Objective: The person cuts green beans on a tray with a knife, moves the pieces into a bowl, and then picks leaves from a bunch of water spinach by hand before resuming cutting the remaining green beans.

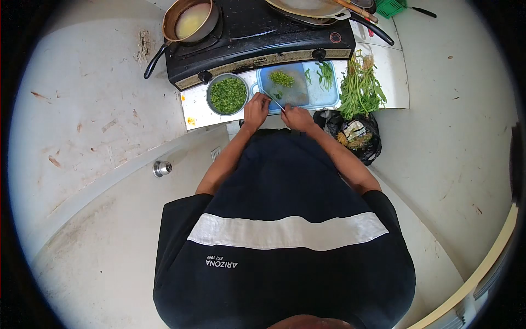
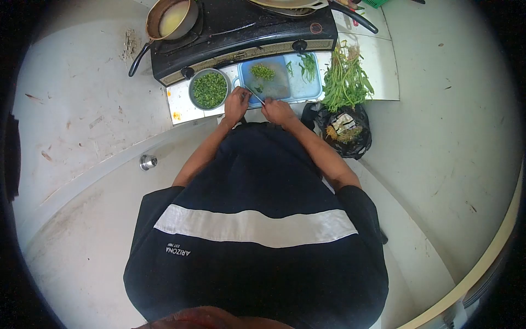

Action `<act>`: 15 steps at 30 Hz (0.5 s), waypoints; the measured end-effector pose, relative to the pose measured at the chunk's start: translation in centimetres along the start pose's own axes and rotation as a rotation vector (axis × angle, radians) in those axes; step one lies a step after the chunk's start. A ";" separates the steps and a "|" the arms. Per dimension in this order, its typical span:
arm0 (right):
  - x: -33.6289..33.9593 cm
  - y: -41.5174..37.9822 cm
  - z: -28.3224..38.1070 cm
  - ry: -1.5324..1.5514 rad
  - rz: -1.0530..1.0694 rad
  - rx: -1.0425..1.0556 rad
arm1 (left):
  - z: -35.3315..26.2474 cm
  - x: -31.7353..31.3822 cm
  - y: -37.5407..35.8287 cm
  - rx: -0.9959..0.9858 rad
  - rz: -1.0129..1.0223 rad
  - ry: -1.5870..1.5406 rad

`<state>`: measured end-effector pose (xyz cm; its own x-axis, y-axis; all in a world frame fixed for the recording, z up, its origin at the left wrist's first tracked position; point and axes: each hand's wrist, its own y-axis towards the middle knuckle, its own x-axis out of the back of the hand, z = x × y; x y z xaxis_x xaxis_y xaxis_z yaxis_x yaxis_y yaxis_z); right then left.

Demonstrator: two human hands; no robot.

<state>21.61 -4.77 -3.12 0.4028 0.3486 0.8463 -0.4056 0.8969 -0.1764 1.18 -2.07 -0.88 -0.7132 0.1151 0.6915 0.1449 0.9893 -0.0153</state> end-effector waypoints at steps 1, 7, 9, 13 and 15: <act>-0.1 0.0 -0.1 0.000 -0.011 0.017 | -0.1 0.1 0.0 0.020 0.000 -0.009; 0.9 0.0 0.9 -0.007 0.023 0.027 | 0.6 -0.5 -0.2 0.022 -0.029 -0.028; 1.0 0.2 1.1 -0.014 0.051 0.016 | 0.7 -0.4 -0.3 -0.010 -0.026 -0.007; 0.7 0.9 1.4 -0.010 0.053 -0.003 | 0.1 0.3 -0.6 -0.035 0.026 0.061; 0.9 1.0 1.5 -0.006 0.041 0.008 | 0.1 0.4 -0.6 -0.030 0.022 0.045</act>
<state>20.30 -3.95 -1.74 0.3805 0.3831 0.8417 -0.4282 0.8797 -0.2068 0.72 -2.59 -0.71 -0.6783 0.1320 0.7228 0.1812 0.9834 -0.0096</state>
